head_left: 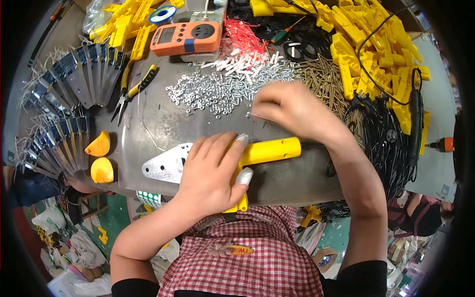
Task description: Assembling a heating element component by soldering internal wires and securing a yellow plastic housing with an electric drill.
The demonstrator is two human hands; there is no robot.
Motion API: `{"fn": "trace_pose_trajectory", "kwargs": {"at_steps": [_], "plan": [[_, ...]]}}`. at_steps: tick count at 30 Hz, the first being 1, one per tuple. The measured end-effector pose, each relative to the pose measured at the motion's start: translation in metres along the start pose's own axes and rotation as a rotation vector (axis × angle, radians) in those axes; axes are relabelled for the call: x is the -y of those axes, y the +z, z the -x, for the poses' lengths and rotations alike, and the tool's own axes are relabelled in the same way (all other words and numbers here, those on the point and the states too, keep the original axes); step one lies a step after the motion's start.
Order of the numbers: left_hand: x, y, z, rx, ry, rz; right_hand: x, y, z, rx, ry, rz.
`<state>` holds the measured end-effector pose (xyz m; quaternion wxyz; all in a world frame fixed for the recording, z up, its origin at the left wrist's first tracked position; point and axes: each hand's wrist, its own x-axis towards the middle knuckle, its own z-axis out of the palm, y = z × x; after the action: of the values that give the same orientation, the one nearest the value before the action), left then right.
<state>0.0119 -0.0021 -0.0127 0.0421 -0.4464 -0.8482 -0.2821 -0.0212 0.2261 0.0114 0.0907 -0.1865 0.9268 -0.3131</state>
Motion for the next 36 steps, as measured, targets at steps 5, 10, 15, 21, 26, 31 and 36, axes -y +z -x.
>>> {"fn": "trace_pose_trajectory", "kwargs": {"at_steps": [5, 10, 15, 21, 26, 31, 36], "plan": [[-0.006, 0.001, -0.016, 0.023, 0.009, -0.018, -0.019, 0.024, -0.016, -0.212, -0.179, 0.546], [0.028, -0.003, -0.046, 0.146, -0.153, -0.015, -0.035, 0.022, -0.028, -0.266, -0.106, 0.371], [0.066, -0.013, -0.058, 0.048, -0.166, -0.185, -0.045, 0.021, -0.021, -0.369, -0.026, 0.139], [0.085, -0.012, -0.04, 0.111, -0.141, -0.157, -0.043, 0.014, -0.023, -0.364, 0.024, 0.105], [0.086, -0.013, -0.045, 0.096, -0.096, -0.168, -0.027, 0.007, -0.016, -0.309, 0.104, -0.064], [0.067, -0.034, -0.032, -0.055, -0.166, 0.024, 0.032, 0.005, 0.014, -0.03, 0.446, -0.534], [0.007, -0.056, 0.025, 0.164, -0.227, 0.519, 0.079, 0.048, 0.082, 0.142, 0.304, -0.915]]}}
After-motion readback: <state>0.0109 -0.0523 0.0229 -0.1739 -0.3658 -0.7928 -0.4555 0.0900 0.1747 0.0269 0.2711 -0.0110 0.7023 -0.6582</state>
